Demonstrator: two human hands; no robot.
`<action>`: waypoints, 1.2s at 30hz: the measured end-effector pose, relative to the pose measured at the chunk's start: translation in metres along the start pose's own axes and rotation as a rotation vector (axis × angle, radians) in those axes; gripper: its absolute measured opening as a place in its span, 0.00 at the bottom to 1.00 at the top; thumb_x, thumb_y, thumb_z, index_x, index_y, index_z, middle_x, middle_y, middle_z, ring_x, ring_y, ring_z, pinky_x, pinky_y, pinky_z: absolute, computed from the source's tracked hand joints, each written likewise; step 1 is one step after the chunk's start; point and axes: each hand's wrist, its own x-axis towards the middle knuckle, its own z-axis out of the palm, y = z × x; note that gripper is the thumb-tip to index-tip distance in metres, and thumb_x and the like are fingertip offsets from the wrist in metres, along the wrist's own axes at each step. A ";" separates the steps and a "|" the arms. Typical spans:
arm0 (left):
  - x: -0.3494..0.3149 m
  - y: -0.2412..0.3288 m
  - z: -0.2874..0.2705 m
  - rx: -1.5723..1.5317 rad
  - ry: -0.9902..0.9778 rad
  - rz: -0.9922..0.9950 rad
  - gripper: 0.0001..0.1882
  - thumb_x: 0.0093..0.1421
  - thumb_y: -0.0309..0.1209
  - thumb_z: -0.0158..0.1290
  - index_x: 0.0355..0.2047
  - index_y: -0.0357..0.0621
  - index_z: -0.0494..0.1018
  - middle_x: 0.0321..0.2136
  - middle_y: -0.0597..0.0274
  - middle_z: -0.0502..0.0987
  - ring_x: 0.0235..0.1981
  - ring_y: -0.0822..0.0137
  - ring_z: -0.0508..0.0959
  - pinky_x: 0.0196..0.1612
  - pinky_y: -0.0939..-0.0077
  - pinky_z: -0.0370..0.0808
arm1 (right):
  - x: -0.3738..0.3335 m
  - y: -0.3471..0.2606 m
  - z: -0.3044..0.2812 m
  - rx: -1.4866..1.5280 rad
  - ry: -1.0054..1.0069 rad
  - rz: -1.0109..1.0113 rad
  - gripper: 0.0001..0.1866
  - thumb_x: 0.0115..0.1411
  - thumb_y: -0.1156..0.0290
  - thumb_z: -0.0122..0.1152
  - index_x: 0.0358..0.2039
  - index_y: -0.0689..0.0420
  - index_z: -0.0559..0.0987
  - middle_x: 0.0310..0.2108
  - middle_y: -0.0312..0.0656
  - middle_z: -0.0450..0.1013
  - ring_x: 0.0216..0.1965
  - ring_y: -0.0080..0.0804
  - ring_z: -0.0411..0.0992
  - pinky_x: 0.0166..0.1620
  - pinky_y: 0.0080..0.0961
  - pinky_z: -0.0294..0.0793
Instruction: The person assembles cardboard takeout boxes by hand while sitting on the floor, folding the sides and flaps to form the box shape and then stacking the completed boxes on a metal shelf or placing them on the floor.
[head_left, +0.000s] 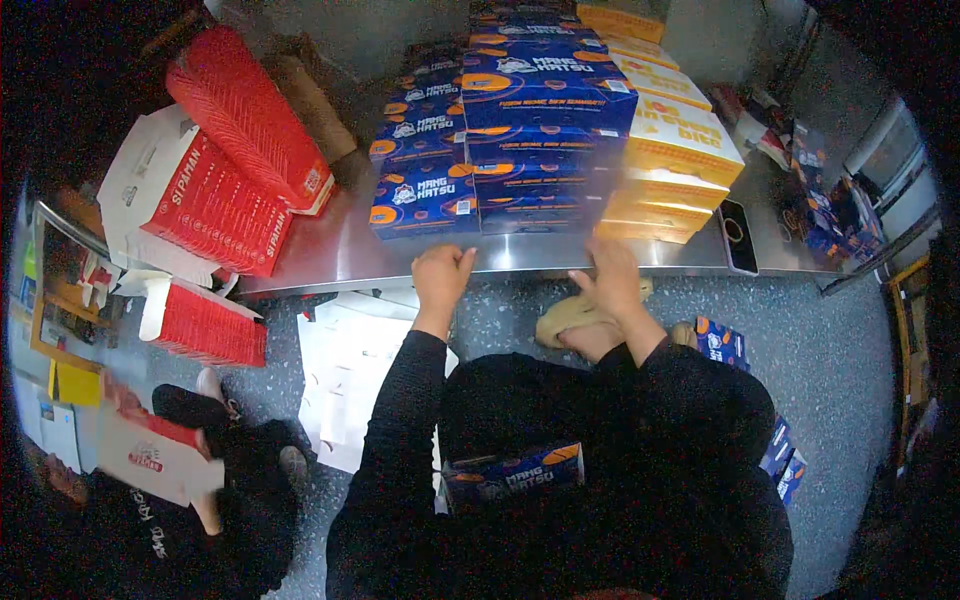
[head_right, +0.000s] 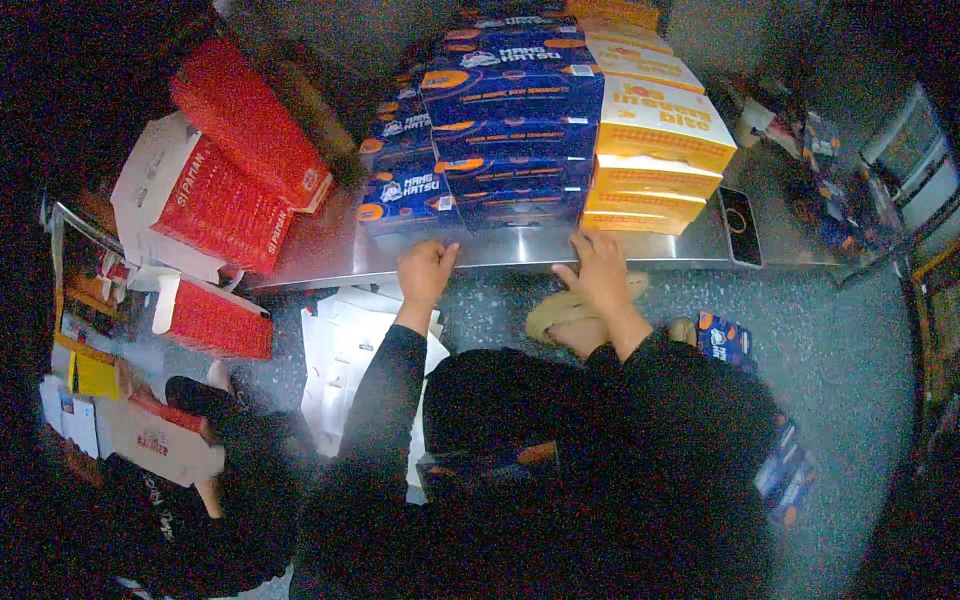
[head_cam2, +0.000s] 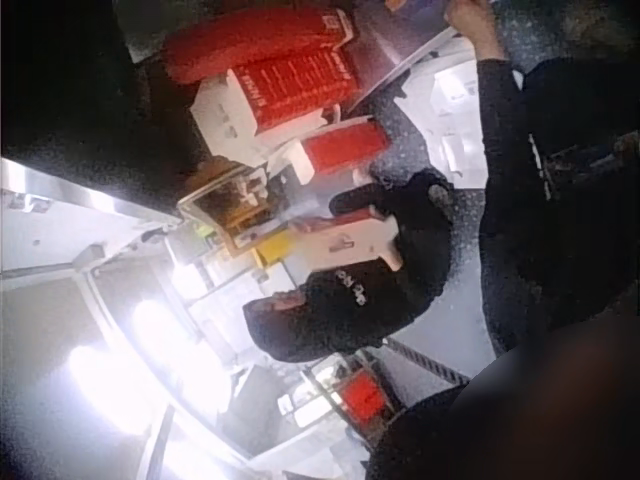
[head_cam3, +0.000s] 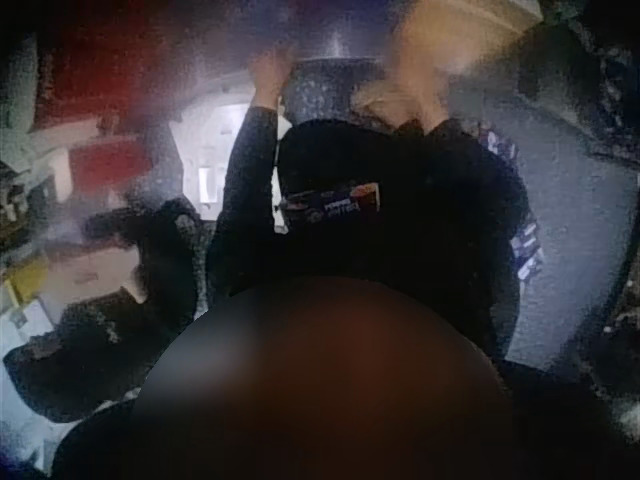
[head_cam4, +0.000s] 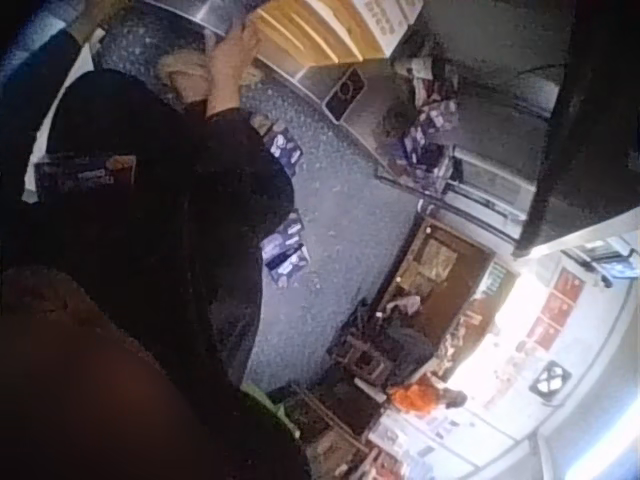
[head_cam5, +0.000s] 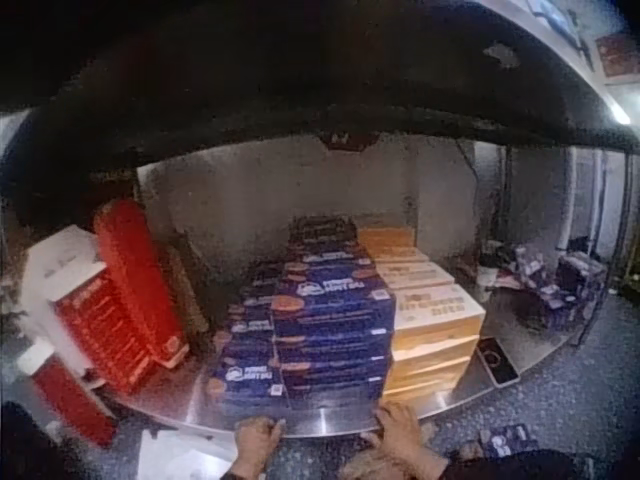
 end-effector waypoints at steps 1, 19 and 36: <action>0.000 0.000 -0.002 0.001 -0.016 -0.010 0.16 0.45 0.42 0.55 0.12 0.45 0.70 0.15 0.60 0.72 0.20 0.58 0.73 0.26 0.63 0.65 | 0.004 0.000 -0.003 0.004 -0.024 0.016 0.28 0.42 0.56 0.63 0.43 0.56 0.70 0.44 0.45 0.64 0.46 0.45 0.61 0.50 0.39 0.58; -0.002 0.004 0.000 0.040 0.009 -0.006 0.12 0.45 0.40 0.56 0.14 0.46 0.70 0.17 0.61 0.73 0.22 0.58 0.72 0.28 0.63 0.64 | 0.014 -0.006 -0.010 -0.089 -0.155 -0.059 0.33 0.40 0.52 0.63 0.48 0.51 0.67 0.46 0.45 0.61 0.50 0.44 0.56 0.54 0.39 0.49; -0.141 0.059 -0.210 -0.543 -0.952 0.094 0.37 0.39 0.45 0.62 0.49 0.43 0.65 0.49 0.49 0.65 0.52 0.53 0.63 0.53 0.63 0.61 | -0.132 -0.067 -0.108 0.752 -1.074 0.022 0.41 0.47 0.54 0.62 0.56 0.58 0.54 0.50 0.50 0.60 0.43 0.37 0.66 0.45 0.29 0.67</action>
